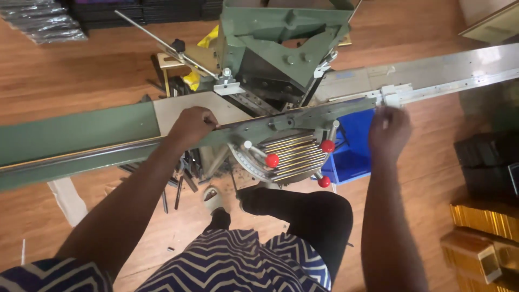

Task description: Use a miter guillotine machine to cut frame molding to specific lengths for art framing.

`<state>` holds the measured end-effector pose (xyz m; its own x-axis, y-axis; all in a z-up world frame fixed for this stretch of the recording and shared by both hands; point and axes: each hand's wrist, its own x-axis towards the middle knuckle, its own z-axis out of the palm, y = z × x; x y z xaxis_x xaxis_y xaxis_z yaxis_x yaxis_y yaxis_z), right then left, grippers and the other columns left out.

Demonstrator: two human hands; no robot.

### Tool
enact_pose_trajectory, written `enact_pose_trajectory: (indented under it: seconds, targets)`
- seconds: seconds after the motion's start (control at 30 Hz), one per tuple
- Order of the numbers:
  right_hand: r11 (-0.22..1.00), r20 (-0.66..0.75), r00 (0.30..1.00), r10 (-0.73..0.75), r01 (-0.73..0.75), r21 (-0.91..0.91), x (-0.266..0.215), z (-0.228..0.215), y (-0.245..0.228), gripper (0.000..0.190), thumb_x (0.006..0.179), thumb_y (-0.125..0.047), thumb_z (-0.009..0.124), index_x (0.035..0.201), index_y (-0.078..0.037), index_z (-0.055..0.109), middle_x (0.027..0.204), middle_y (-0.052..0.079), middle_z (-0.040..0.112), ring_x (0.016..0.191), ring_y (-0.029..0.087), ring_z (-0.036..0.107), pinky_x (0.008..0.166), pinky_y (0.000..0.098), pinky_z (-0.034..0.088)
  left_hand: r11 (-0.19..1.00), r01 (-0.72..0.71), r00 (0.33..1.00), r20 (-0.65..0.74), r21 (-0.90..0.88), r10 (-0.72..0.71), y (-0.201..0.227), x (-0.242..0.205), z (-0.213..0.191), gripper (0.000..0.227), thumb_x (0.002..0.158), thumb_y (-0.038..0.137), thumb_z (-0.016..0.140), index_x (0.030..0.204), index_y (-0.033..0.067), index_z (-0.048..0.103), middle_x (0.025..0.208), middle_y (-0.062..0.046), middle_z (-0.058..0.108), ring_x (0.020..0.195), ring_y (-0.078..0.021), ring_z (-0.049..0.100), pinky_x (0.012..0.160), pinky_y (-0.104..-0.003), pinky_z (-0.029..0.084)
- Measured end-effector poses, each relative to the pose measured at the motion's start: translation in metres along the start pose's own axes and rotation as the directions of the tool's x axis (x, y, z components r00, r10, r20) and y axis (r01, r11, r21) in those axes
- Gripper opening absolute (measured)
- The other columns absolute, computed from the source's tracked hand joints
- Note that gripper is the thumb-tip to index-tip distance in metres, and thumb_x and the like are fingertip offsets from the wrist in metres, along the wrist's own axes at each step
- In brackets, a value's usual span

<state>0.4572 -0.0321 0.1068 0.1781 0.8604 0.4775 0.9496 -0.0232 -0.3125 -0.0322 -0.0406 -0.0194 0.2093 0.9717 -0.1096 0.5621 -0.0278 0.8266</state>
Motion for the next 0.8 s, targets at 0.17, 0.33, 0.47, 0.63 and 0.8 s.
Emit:
enact_pose_trajectory:
  seconds: [0.17, 0.33, 0.47, 0.63, 0.8]
  targets:
    - [0.692, 0.727, 0.280, -0.627, 0.629, 0.355, 0.132, 0.149, 0.032, 0.025, 0.103, -0.022, 0.060, 0.121, -0.011, 0.073, 0.118, 0.014, 0.074, 0.111, 0.035, 0.069, 0.096, 0.0431, 0.055, 1.000, 0.014, 1.000, 0.012, -0.022, -0.014, 0.022, -0.002, -0.007, 0.016, 0.080, 0.020, 0.075, 0.087, 0.0060, 0.078, 0.086, -0.013, 0.077, 0.078, -0.0275, 0.075, 0.077, -0.038, 0.058]
    - [0.831, 0.964, 0.023, -0.264, 0.513, 0.215, 0.108, 0.137, -0.046, 0.038, 0.089, -0.035, 0.067, 0.124, -0.021, 0.075, 0.125, 0.007, 0.073, 0.116, 0.028, 0.067, 0.098, 0.0429, 0.051, 1.000, 0.010, 0.999, -0.030, 0.027, -0.010, 0.009, 0.005, 0.001, 0.015, 0.080, 0.020, 0.077, 0.084, 0.0057, 0.078, 0.083, -0.015, 0.075, 0.076, -0.0310, 0.073, 0.075, -0.040, 0.057]
    - [0.825, 0.975, 0.176, -0.136, 0.566, 0.013, 0.116, 0.101, -0.112, 0.038, 0.088, -0.037, 0.070, 0.118, -0.016, 0.079, 0.117, 0.011, 0.075, 0.109, 0.032, 0.070, 0.094, 0.0465, 0.053, 0.998, -0.061, 0.996, -0.061, 0.019, 0.062, 0.017, -0.002, -0.003, 0.012, 0.079, 0.018, 0.077, 0.080, 0.0057, 0.078, 0.082, -0.015, 0.074, 0.076, -0.0317, 0.072, 0.073, -0.041, 0.056]
    - [0.783, 0.917, 0.396, 0.052, 0.553, -0.283, 0.145, 0.055, -0.082, 0.039, 0.086, -0.039, 0.074, 0.110, -0.009, 0.083, 0.108, 0.018, 0.076, 0.102, 0.037, 0.073, 0.089, 0.0511, 0.056, 0.997, -0.071, 0.996, -0.062, -0.006, 0.071, 0.021, -0.005, -0.005, 0.013, 0.078, 0.018, 0.078, 0.079, 0.0051, 0.077, 0.081, -0.015, 0.074, 0.075, -0.0325, 0.072, 0.073, -0.042, 0.056]
    - [0.900, 0.818, 0.572, 0.056, 0.326, -0.289, 0.105, -0.061, -0.064, 0.054, 0.107, -0.044, 0.051, 0.094, 0.003, 0.073, 0.079, 0.026, 0.065, 0.075, 0.035, 0.064, 0.074, 0.0447, 0.050, 0.995, -0.090, 0.993, -0.071, 0.029, 0.092, 0.025, -0.006, -0.006, 0.018, 0.078, 0.021, 0.081, 0.079, 0.0040, 0.077, 0.081, -0.016, 0.073, 0.075, -0.0339, 0.071, 0.072, -0.043, 0.055]
